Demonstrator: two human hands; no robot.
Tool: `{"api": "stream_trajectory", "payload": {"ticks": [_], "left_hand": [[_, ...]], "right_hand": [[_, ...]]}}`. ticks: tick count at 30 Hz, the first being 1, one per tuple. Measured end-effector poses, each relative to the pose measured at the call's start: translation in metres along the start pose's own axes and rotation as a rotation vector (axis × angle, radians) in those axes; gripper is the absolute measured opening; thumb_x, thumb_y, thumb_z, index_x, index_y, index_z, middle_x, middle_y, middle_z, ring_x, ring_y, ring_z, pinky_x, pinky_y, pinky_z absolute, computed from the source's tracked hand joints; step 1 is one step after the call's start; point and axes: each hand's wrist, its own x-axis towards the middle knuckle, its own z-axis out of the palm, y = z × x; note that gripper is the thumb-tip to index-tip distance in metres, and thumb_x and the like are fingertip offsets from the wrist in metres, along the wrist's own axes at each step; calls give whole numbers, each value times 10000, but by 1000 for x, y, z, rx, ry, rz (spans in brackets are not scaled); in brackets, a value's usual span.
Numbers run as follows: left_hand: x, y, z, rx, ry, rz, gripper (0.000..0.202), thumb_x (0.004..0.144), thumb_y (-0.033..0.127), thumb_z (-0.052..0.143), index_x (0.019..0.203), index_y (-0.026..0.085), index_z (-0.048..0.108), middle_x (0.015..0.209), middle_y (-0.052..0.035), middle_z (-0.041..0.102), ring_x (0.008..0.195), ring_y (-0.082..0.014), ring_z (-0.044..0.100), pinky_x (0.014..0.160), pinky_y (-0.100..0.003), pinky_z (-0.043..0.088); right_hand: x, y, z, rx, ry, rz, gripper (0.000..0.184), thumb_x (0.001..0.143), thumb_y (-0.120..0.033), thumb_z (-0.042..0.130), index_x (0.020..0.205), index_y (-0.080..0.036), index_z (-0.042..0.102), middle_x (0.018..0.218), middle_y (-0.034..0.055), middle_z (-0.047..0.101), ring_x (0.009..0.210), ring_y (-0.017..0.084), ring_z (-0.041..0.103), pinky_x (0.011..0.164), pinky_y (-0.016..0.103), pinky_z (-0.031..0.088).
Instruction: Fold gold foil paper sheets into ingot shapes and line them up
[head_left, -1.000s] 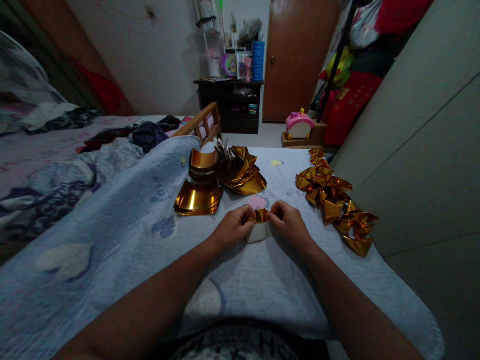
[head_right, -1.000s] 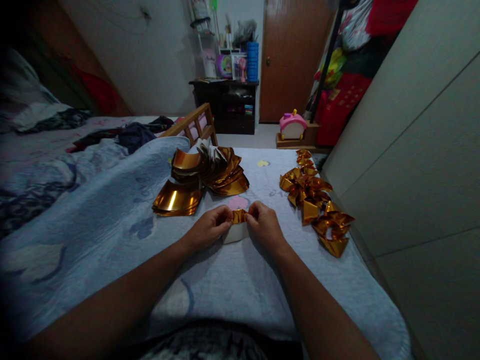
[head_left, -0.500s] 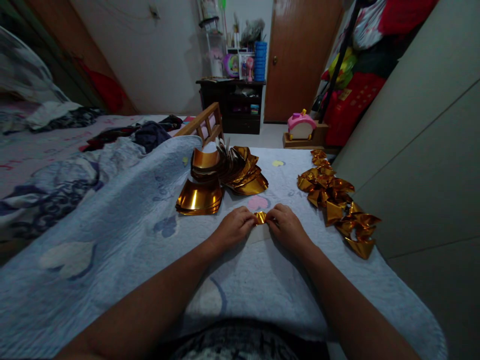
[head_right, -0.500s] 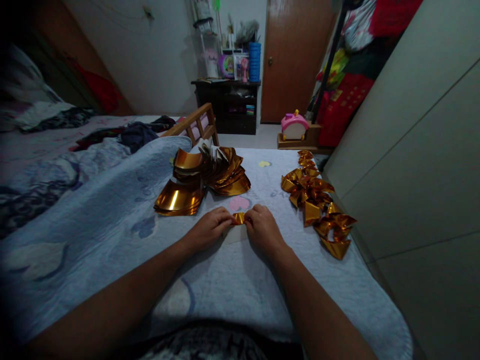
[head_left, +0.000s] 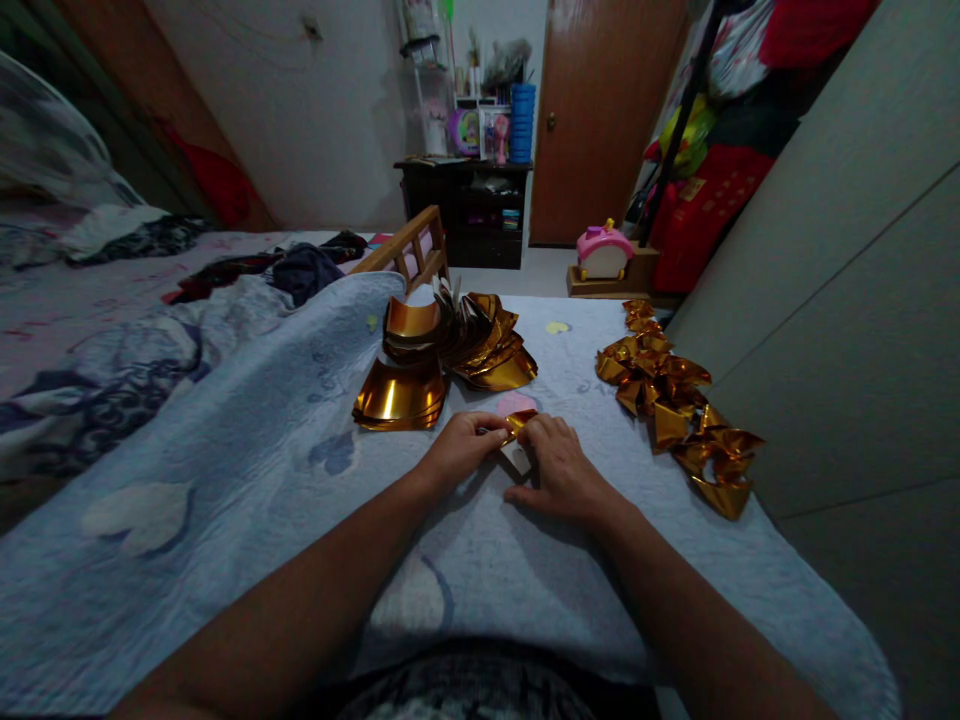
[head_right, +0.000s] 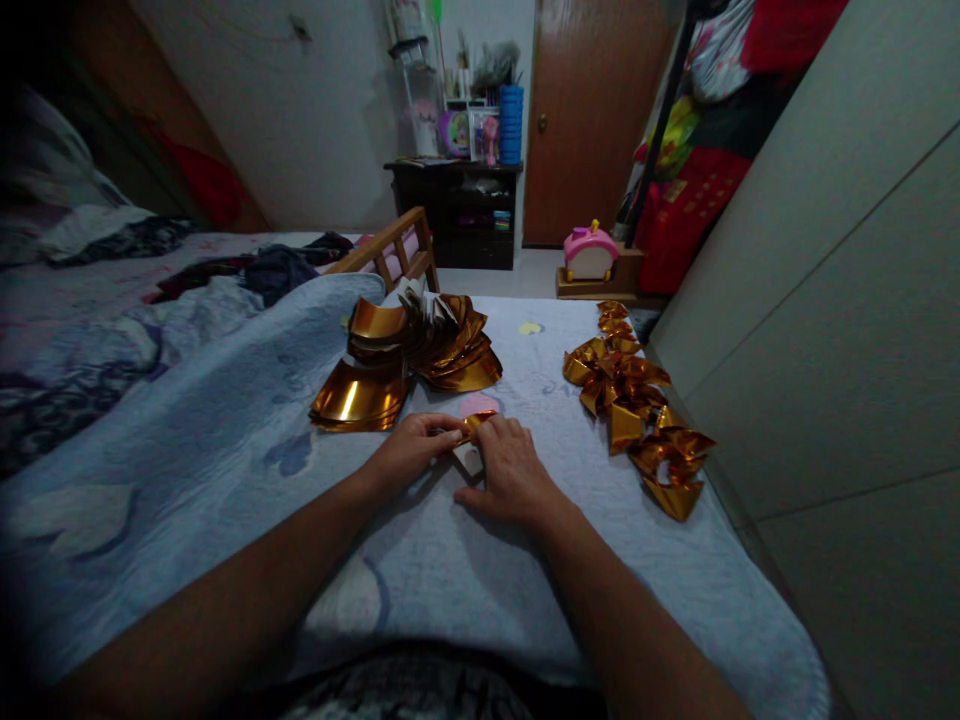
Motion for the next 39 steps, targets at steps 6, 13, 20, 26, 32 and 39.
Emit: {"api": "stream_trajectory", "payload": {"ticks": [6, 13, 20, 26, 32, 39], "left_hand": [[0, -1, -1, 17, -15, -13, 209, 726, 282, 710, 858, 133, 773, 727, -36, 703, 610, -130, 571, 569, -239, 427], [-4, -1, -2, 474, -20, 222, 112, 776, 181, 657, 839, 180, 749, 849, -41, 682, 847, -199, 626, 796, -319, 488], [-8, 1, -2, 716, -36, 274, 87, 789, 136, 669, 839, 189, 717, 893, -34, 595, 888, -198, 591, 807, -310, 462], [-4, -1, -3, 747, -106, 210, 43, 825, 178, 675, 841, 165, 713, 839, -42, 677, 853, -213, 614, 783, -319, 435], [-2, 1, -5, 744, -158, 199, 133, 860, 172, 603, 881, 158, 733, 890, -53, 713, 892, -205, 637, 816, -301, 445], [-5, 5, -5, 738, -162, 184, 140, 831, 284, 690, 878, 154, 718, 855, -46, 680, 841, -202, 610, 747, -291, 444]], "right_hand": [[3, 1, -1, 31, 38, -55, 133, 842, -179, 645, 966, -211, 611, 1072, 95, 595, 994, 253, 502, 862, 392, 396], [5, 10, 0, 153, -38, -73, 128, 906, -145, 589, 852, -209, 686, 924, 63, 678, 927, 223, 572, 824, 349, 414], [8, 13, 6, 179, -45, -20, 136, 908, -165, 586, 832, -200, 693, 845, 50, 695, 850, 210, 602, 805, 340, 417], [11, 11, 11, 61, 8, 135, 121, 867, -173, 622, 751, -190, 649, 812, 58, 657, 798, 210, 567, 740, 324, 375], [14, 7, 11, -38, -11, 232, 110, 868, -190, 646, 759, -177, 652, 835, 65, 671, 811, 202, 567, 736, 311, 346], [17, 4, 11, -88, -51, 277, 105, 886, -213, 637, 796, -171, 670, 873, 69, 693, 863, 210, 593, 763, 308, 355]]}}
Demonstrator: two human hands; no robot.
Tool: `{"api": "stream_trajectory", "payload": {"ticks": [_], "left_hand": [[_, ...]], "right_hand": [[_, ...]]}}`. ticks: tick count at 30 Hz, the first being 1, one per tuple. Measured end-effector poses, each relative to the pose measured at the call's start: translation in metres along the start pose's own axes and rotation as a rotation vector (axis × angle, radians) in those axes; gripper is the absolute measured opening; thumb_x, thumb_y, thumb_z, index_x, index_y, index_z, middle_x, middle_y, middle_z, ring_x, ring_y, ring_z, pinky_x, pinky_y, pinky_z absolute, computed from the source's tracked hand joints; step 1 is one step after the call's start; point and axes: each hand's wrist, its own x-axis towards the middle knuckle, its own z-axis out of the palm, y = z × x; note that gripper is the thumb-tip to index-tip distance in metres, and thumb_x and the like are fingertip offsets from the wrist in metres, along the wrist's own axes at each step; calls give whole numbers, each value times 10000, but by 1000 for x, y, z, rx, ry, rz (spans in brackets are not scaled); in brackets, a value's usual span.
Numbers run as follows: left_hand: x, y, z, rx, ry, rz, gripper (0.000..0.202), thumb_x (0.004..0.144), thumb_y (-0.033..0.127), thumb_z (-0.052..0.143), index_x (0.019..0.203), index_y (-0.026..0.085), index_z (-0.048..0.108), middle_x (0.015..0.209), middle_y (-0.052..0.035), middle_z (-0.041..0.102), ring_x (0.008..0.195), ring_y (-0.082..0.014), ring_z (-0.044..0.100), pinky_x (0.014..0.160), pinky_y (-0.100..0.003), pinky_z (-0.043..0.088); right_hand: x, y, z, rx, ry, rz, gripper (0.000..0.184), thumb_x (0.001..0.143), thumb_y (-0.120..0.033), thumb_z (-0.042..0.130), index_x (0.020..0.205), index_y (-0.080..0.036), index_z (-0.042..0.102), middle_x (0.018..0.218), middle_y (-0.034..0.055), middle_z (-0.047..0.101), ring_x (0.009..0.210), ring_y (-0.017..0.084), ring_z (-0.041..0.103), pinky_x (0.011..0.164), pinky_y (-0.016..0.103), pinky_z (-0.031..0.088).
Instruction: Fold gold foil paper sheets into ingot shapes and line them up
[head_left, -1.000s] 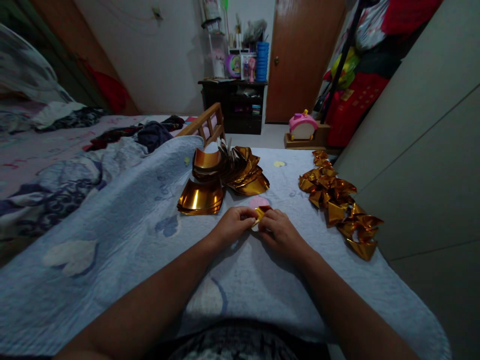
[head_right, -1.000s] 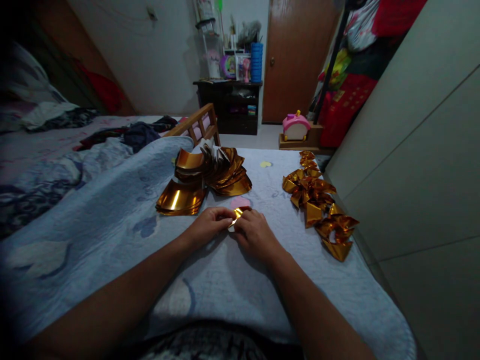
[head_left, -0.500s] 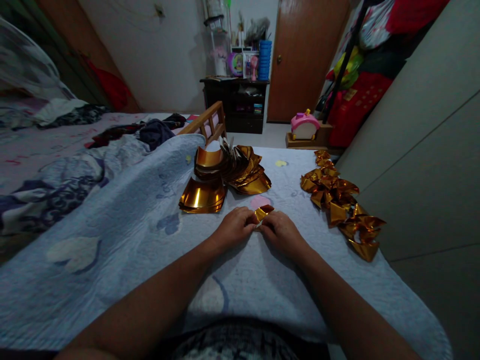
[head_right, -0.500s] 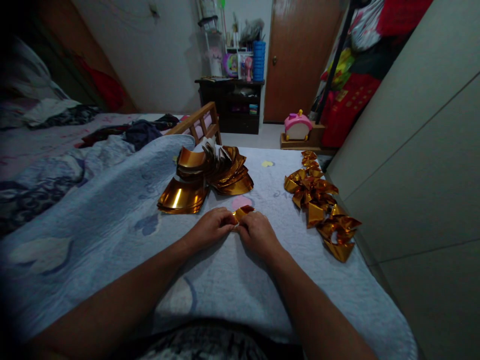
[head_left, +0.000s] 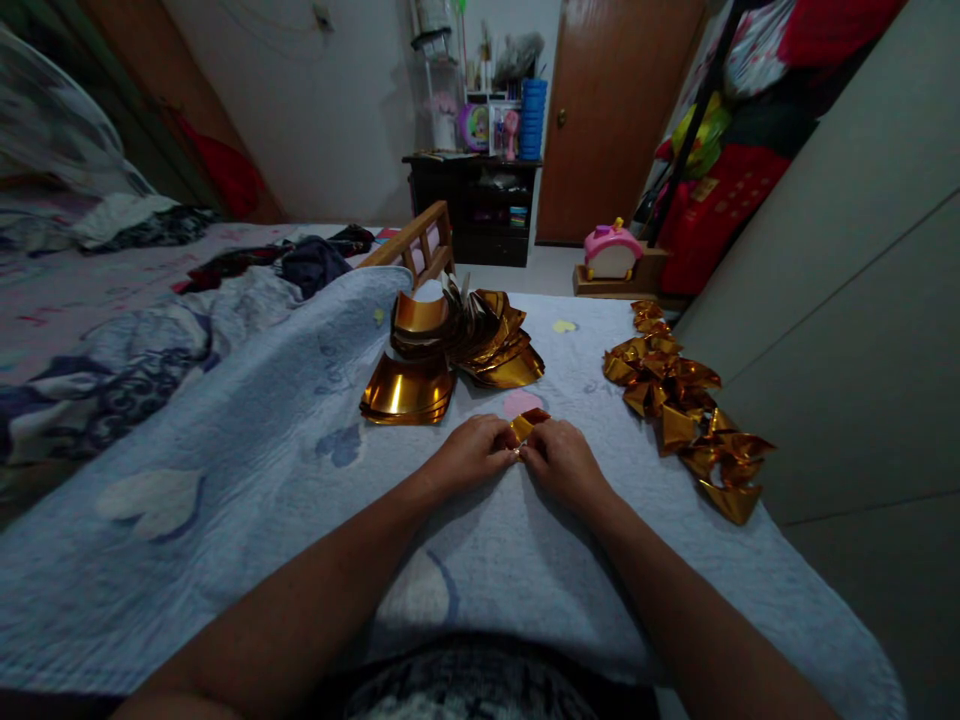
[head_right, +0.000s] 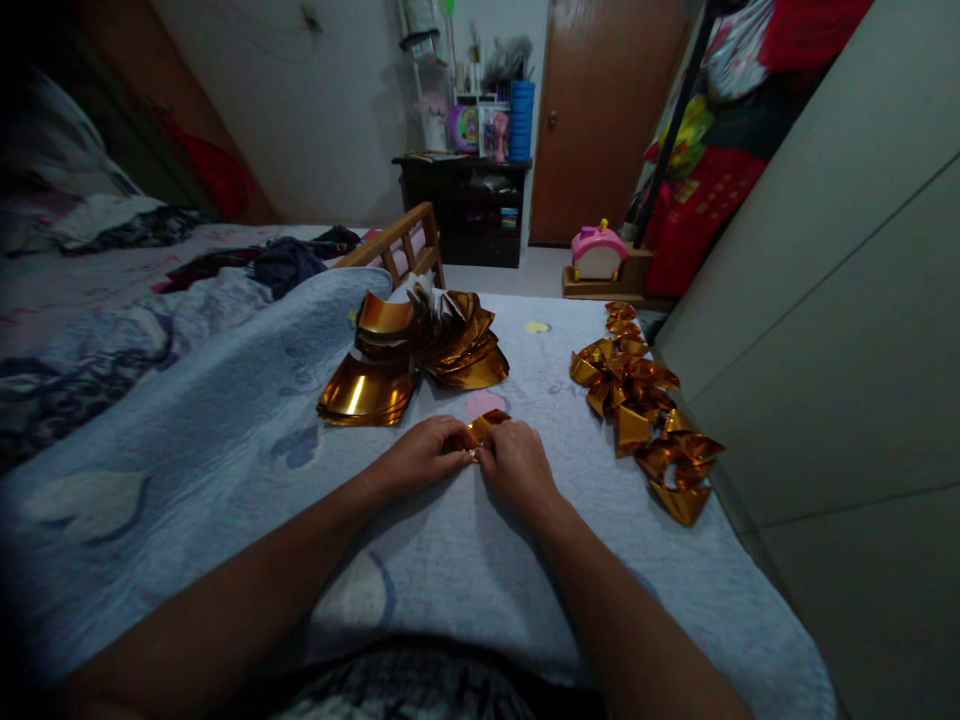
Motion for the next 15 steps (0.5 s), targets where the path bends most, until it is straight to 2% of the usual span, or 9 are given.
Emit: {"api": "stream_trajectory", "payload": {"ticks": [6, 12, 15], "left_hand": [[0, -1, 3, 17, 10, -5, 93, 819, 216, 689, 883, 153, 712, 853, -42, 672, 851, -197, 606, 758, -289, 438], [1, -1, 1, -7, 3, 3, 98, 813, 210, 689, 885, 151, 720, 862, -47, 686, 848, -197, 617, 759, -289, 446], [3, -2, -1, -34, -16, 6, 114, 844, 188, 629, 886, 155, 729, 891, -52, 708, 872, -197, 632, 791, -295, 453]], "right_hand": [[1, -4, -2, -61, -19, 19, 137, 915, -215, 601, 815, -166, 680, 889, 76, 702, 868, 211, 600, 750, 309, 343], [0, -5, -2, -80, 1, 27, 93, 901, -225, 626, 845, -170, 677, 900, 72, 698, 869, 211, 594, 737, 310, 331], [-1, -6, -3, -82, 6, 27, 99, 903, -236, 628, 843, -173, 675, 894, 68, 698, 863, 213, 592, 735, 313, 326]]}}
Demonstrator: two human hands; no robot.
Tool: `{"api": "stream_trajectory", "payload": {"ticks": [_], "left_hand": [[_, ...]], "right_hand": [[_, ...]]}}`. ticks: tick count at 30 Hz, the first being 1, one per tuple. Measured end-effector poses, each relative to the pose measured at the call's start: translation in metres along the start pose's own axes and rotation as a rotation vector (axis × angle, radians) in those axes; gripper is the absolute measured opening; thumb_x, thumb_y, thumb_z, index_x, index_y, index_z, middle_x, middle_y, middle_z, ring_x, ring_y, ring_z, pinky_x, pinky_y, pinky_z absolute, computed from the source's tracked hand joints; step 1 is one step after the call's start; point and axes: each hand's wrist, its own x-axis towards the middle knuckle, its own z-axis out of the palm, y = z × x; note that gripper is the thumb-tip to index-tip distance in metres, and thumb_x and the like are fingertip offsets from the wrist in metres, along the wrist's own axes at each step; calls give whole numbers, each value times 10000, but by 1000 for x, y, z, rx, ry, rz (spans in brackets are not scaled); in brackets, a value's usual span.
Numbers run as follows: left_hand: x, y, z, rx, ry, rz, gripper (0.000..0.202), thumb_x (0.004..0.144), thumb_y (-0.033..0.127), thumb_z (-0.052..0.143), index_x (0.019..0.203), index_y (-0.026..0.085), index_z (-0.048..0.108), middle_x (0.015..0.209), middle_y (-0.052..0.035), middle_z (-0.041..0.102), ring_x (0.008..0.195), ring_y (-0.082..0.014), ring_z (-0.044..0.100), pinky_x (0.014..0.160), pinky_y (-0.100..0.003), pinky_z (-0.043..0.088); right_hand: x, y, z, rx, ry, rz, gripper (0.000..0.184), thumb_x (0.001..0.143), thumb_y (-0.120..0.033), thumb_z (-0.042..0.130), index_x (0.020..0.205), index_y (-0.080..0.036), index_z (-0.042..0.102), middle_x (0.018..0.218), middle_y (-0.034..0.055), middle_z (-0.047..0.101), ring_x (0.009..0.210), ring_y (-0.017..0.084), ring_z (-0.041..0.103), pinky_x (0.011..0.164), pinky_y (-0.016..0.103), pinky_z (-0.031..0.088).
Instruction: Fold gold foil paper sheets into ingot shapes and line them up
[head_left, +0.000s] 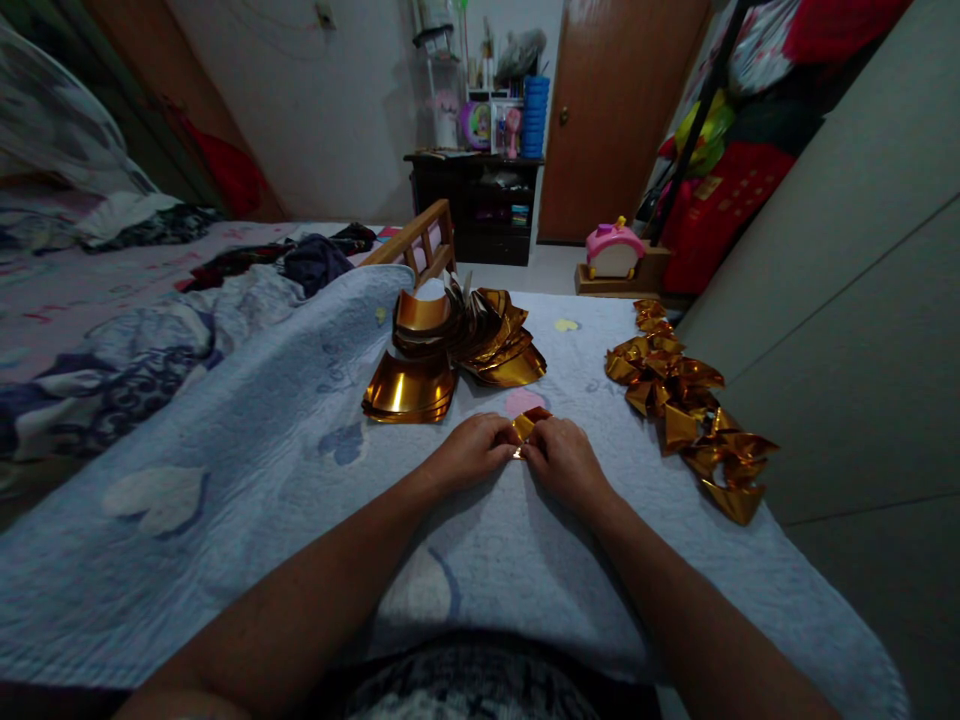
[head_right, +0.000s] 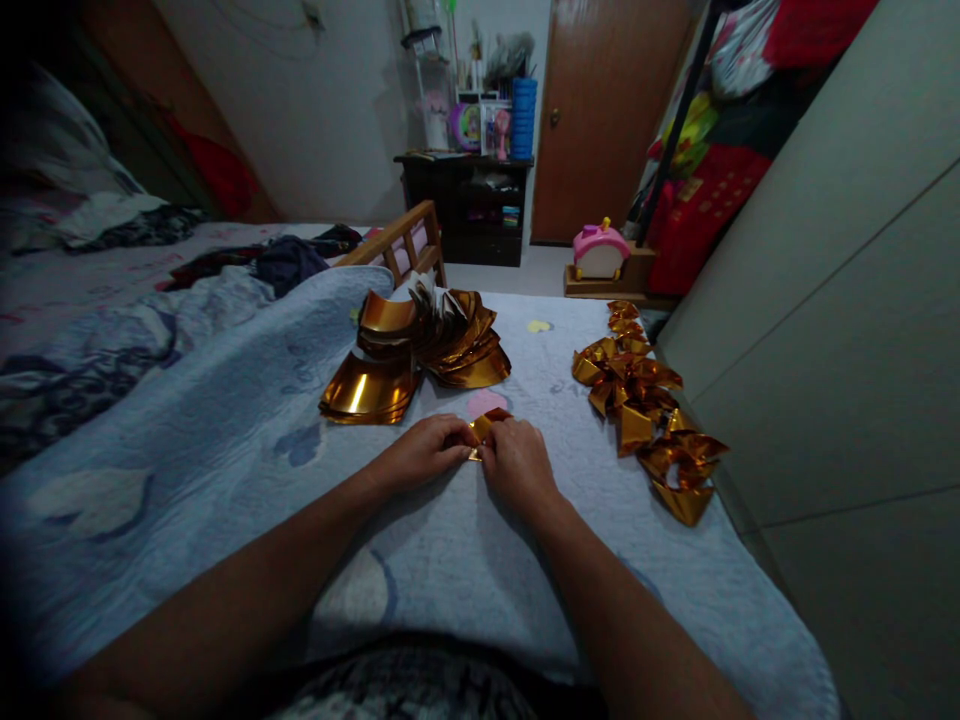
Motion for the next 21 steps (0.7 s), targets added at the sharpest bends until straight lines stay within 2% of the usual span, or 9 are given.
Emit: {"api": "stream_trajectory", "payload": {"ticks": [4, 11, 21], "left_hand": [[2, -2, -1, -9, -18, -2, 205, 894, 165, 525, 877, 156, 729, 901, -54, 721, 886, -192, 641, 817, -297, 454], [0, -1, 2, -14, 16, -16, 76, 810, 201, 675, 848, 150, 718, 828, -38, 684, 804, -181, 610, 717, -271, 439], [1, 1, 1, 12, 5, -23, 70, 804, 193, 699, 857, 150, 714, 819, -28, 663, 793, -174, 595, 695, -262, 416]], "right_hand": [[0, -2, -2, 0, -2, 1, 97, 904, -229, 628, 841, -172, 672, 897, 70, 699, 865, 212, 594, 738, 312, 327], [0, -2, -2, 1, -3, 14, 96, 908, -235, 623, 849, -176, 670, 907, 68, 699, 869, 216, 592, 732, 317, 322], [0, -2, -2, 13, -5, 10, 61, 902, -216, 620, 870, -170, 644, 922, 63, 692, 871, 205, 576, 732, 312, 309]]}}
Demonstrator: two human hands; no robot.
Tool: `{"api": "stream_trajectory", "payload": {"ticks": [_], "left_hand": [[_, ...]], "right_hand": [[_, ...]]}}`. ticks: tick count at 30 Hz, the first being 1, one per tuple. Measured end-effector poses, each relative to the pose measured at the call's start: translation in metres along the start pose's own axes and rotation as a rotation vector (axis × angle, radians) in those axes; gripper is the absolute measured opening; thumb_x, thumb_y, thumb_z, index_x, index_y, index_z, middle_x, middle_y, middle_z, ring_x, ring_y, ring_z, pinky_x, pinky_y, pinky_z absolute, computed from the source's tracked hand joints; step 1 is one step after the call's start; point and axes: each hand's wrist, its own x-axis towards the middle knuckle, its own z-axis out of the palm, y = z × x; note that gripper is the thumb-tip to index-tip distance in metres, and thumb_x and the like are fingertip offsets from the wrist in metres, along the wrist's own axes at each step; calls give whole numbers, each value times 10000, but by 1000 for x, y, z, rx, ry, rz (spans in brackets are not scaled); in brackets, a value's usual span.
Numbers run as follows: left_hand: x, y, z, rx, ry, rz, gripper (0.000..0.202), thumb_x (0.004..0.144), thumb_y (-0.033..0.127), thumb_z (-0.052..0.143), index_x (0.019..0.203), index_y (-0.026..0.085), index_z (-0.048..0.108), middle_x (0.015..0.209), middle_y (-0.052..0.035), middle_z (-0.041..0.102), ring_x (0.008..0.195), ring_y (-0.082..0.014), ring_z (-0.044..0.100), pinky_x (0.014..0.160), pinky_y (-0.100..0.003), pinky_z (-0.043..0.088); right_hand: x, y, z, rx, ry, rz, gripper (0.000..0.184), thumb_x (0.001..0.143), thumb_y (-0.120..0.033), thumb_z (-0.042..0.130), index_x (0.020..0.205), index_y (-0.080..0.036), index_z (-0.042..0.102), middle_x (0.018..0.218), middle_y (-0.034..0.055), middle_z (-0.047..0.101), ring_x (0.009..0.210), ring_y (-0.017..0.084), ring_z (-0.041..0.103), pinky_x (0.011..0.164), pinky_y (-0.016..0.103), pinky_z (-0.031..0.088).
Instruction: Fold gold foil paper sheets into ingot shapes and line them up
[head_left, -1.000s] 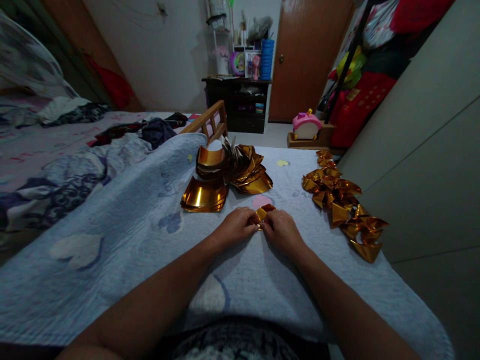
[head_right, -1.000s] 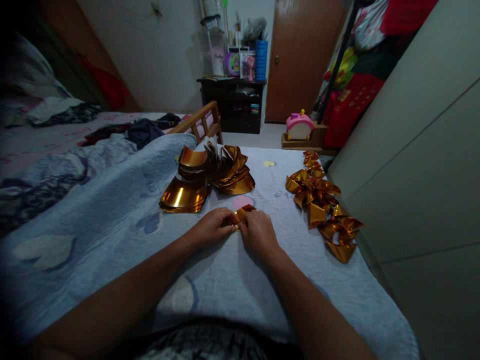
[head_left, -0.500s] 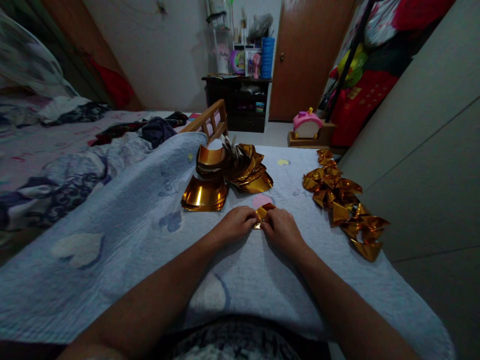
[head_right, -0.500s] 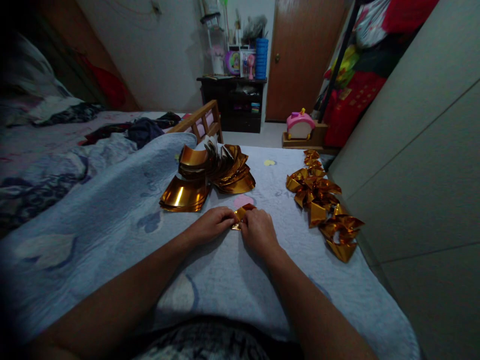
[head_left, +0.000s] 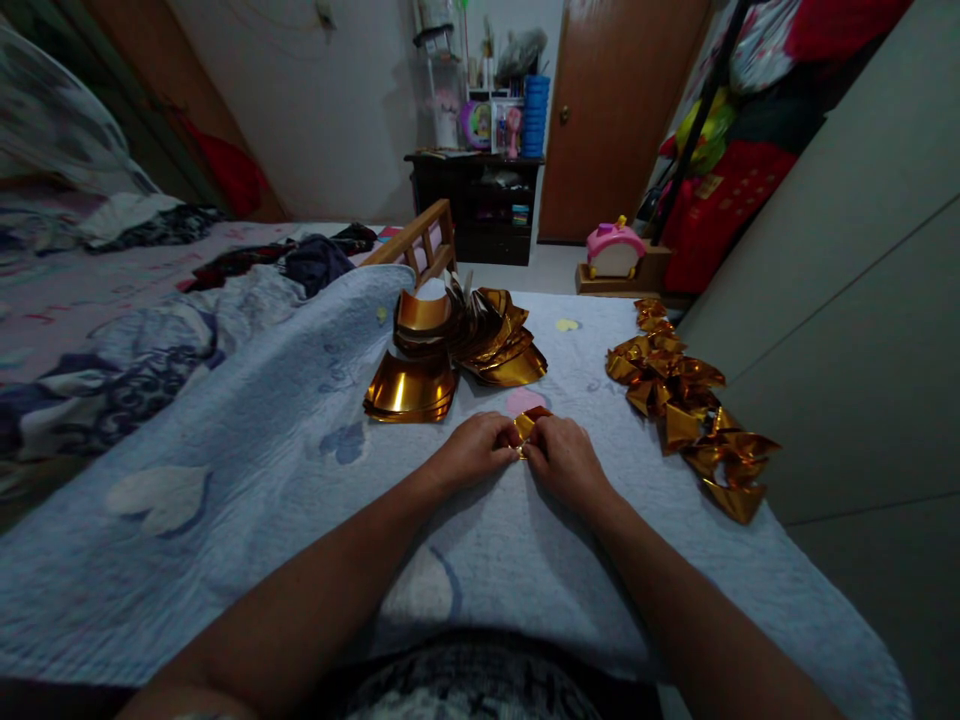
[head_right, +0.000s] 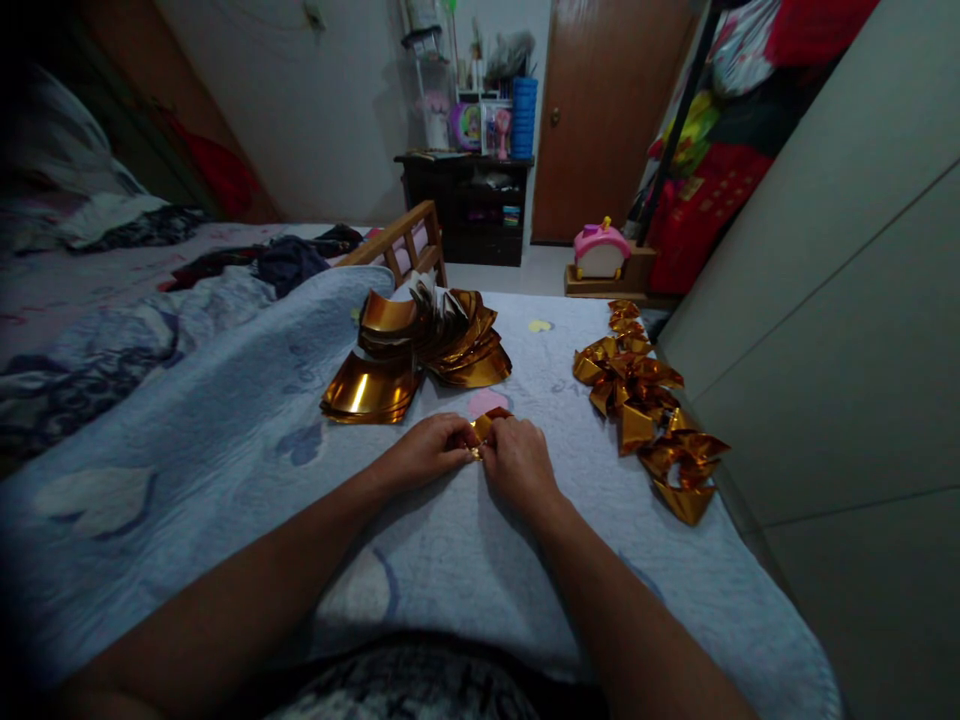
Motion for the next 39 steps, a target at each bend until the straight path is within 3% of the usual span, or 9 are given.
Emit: {"api": "stream_trajectory", "payload": {"ticks": [28, 34, 39], "left_hand": [[3, 0, 1, 31, -3, 14, 52, 806, 208, 691, 808, 162, 667, 785, -11, 632, 780, -171, 570, 693, -272, 389], [1, 0, -2, 35, -32, 62, 20, 796, 164, 678, 807, 171, 663, 774, 1, 623, 767, -159, 559, 683, -265, 382], [1, -1, -3, 20, -39, 82, 29, 792, 170, 681, 818, 167, 669, 768, 2, 620, 755, -155, 555, 679, -266, 377]], "right_hand": [[-2, -6, -3, -69, -7, -8, 110, 934, -261, 590, 910, -174, 653, 975, 88, 698, 892, 233, 578, 744, 335, 310], [-5, -7, -3, -119, 7, 2, 164, 942, -332, 602, 1000, -184, 644, 1038, 96, 673, 932, 249, 559, 760, 343, 312], [-8, -2, -4, -158, 28, 43, 337, 935, -458, 615, 1173, -219, 621, 1085, 109, 638, 994, 288, 540, 784, 357, 320]]}}
